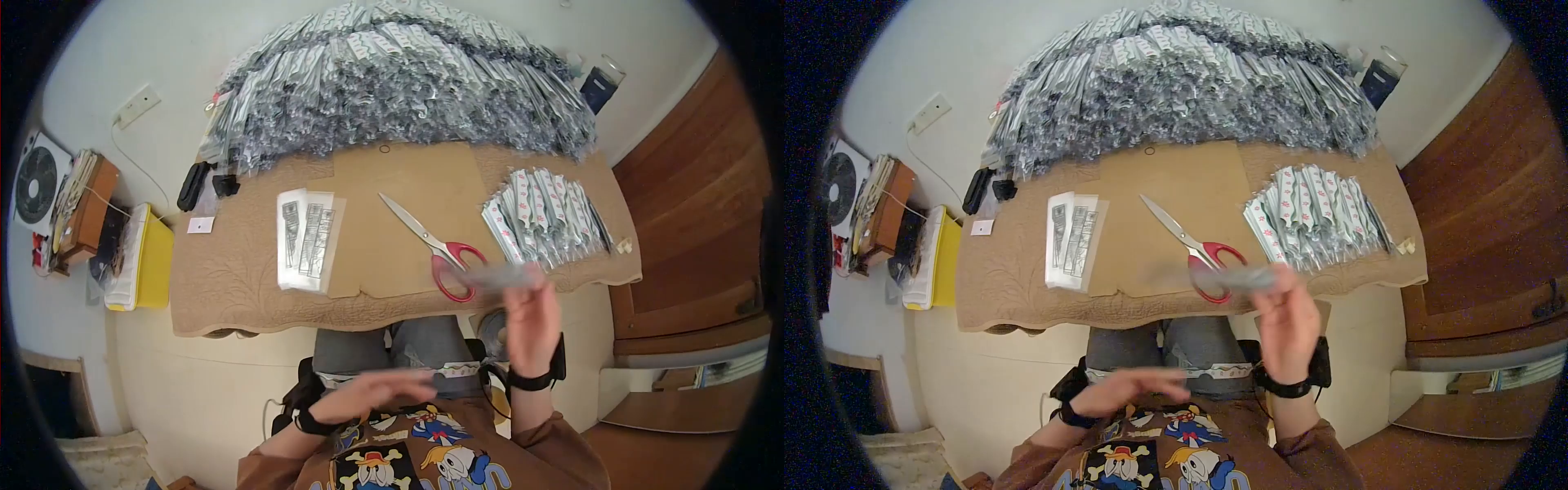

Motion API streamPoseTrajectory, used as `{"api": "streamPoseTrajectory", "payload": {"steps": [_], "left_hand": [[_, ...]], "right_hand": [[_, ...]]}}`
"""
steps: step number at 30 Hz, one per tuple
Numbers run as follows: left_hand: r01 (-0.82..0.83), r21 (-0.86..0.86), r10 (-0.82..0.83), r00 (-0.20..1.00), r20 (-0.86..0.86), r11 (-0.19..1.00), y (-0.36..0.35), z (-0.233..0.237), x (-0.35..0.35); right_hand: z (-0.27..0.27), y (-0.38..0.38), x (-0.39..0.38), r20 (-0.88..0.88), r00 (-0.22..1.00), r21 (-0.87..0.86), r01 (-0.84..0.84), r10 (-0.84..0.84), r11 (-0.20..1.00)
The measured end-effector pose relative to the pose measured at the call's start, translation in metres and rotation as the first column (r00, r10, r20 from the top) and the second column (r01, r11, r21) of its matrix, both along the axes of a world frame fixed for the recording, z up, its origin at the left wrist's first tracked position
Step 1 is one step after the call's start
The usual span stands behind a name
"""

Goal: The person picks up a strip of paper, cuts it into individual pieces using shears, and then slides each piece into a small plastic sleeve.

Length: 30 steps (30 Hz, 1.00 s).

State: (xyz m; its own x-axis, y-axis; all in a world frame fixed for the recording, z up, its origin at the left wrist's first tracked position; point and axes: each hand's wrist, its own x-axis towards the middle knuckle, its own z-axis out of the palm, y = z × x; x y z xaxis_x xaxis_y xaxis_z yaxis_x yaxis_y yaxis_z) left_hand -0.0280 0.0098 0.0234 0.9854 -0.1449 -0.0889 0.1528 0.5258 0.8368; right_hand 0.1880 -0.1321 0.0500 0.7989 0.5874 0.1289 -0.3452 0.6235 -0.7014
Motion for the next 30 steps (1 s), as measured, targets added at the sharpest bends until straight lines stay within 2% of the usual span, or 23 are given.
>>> {"api": "streamPoseTrajectory", "payload": {"steps": [2,3,6,7,9,10,11,12,13,14,15,16,17,18,20,21,22,23,24,25,27,28,30], "left_hand": [[0.255,0.428,-0.153,0.954,-0.258,0.867,-0.015,-0.027,-0.016],[0.256,0.429,-0.154,0.954,-0.258,0.867,-0.019,-0.041,-0.023],[0.324,0.711,-0.025,0.918,-0.396,0.624,-0.026,-0.080,-0.038],[0.322,0.711,-0.020,0.917,-0.398,0.625,-0.026,-0.088,-0.036],[-0.024,0.335,0.222,0.792,-0.569,0.942,-0.028,-0.100,-0.029],[-0.258,0.136,0.281,0.684,-0.673,0.956,-0.030,-0.103,-0.025],[-0.269,0.139,0.291,0.681,-0.672,0.953,-0.032,-0.104,-0.017],[-0.570,-0.149,0.292,0.608,-0.739,0.808,-0.033,-0.103,-0.007],[-0.784,-0.377,0.254,0.545,-0.799,0.494,-0.032,-0.101,0.001],[-0.794,-0.367,0.269,0.535,-0.801,0.485,-0.030,-0.093,0.007],[-0.748,-0.482,0.250,0.628,-0.737,0.457,-0.029,-0.080,0.011],[-0.685,-0.590,0.233,0.714,-0.661,0.427,-0.029,-0.063,0.015],[-0.607,-0.689,0.217,0.791,-0.573,0.395,-0.028,-0.047,0.017],[-0.615,-0.685,0.223,0.785,-0.578,0.390,-0.022,-0.032,0.013],[-0.377,-0.621,0.265,0.926,-0.268,0.687,0.002,0.003,-0.007],[-0.254,-0.527,0.236,0.966,-0.102,0.811,0.015,0.019,-0.017],[-0.368,-0.454,0.389,0.920,-0.049,0.811,0.027,0.036,-0.026],[-0.481,-0.385,0.527,0.850,0.017,0.788,0.038,0.048,-0.036],[-0.511,-0.560,0.624,0.781,0.014,0.652,0.047,0.053,-0.045],[-0.504,-0.711,0.711,0.703,-0.010,0.489,0.056,0.058,-0.054],[-0.609,-0.743,0.840,0.530,-0.119,0.279,0.073,0.078,-0.076],[-0.611,-0.742,0.845,0.523,-0.116,0.276,0.076,0.078,-0.078],[-0.721,-0.671,0.915,0.371,-0.159,0.176,0.080,0.078,-0.084]], "right_hand": [[0.005,-0.002,0.021,-0.080,0.991,-0.026,0.105,-0.107,0.994],[0.006,-0.005,0.028,-0.163,0.964,-0.059,0.202,-0.209,0.978],[-0.002,-0.018,0.044,-0.144,0.971,-0.155,0.167,-0.190,0.974],[-0.004,-0.019,0.047,-0.135,0.975,-0.201,0.146,-0.175,0.969],[0.002,-0.023,0.044,-0.093,0.980,-0.223,0.149,-0.173,0.963],[0.005,-0.026,0.041,-0.047,0.983,-0.245,0.160,-0.177,0.956],[0.007,-0.028,0.038,-0.001,0.984,-0.263,0.170,-0.177,0.950],[0.005,-0.028,0.032,-0.004,0.987,-0.260,0.155,-0.162,0.953],[0.001,-0.029,0.022,0.123,0.970,-0.332,0.239,-0.209,0.913],[-0.004,-0.031,0.012,0.249,0.937,-0.385,0.327,-0.244,0.863],[-0.019,-0.041,0.005,0.366,0.930,-0.460,0.157,0.025,0.874],[-0.034,-0.047,0.002,0.449,0.844,-0.551,0.004,0.292,0.834],[-0.026,-0.036,-0.004,0.664,0.547,-0.640,0.062,0.510,0.766],[-0.018,-0.021,-0.016,0.725,0.157,-0.688,0.159,0.670,0.708],[-0.037,-0.012,-0.047,0.687,0.268,-0.677,-0.100,0.675,0.729],[-0.038,-0.010,-0.047,0.688,0.267,-0.674,-0.109,0.675,0.731],[-0.037,-0.010,-0.046,0.456,0.380,-0.738,-0.343,0.805,0.581],[-0.035,-0.011,-0.044,0.182,0.414,-0.710,-0.572,0.892,0.411],[-0.033,-0.012,-0.040,-0.101,0.367,-0.593,-0.768,0.925,0.241],[-0.030,-0.015,-0.032,-0.099,0.361,-0.591,-0.771,0.927,0.238],[-0.025,-0.027,-0.002,-0.194,0.375,-0.661,-0.733,0.907,0.161],[-0.027,-0.036,0.013,-0.200,0.432,-0.739,-0.656,0.880,0.154],[-0.041,-0.065,0.045,-0.175,0.579,-0.890,-0.439,0.797,0.123]]}}
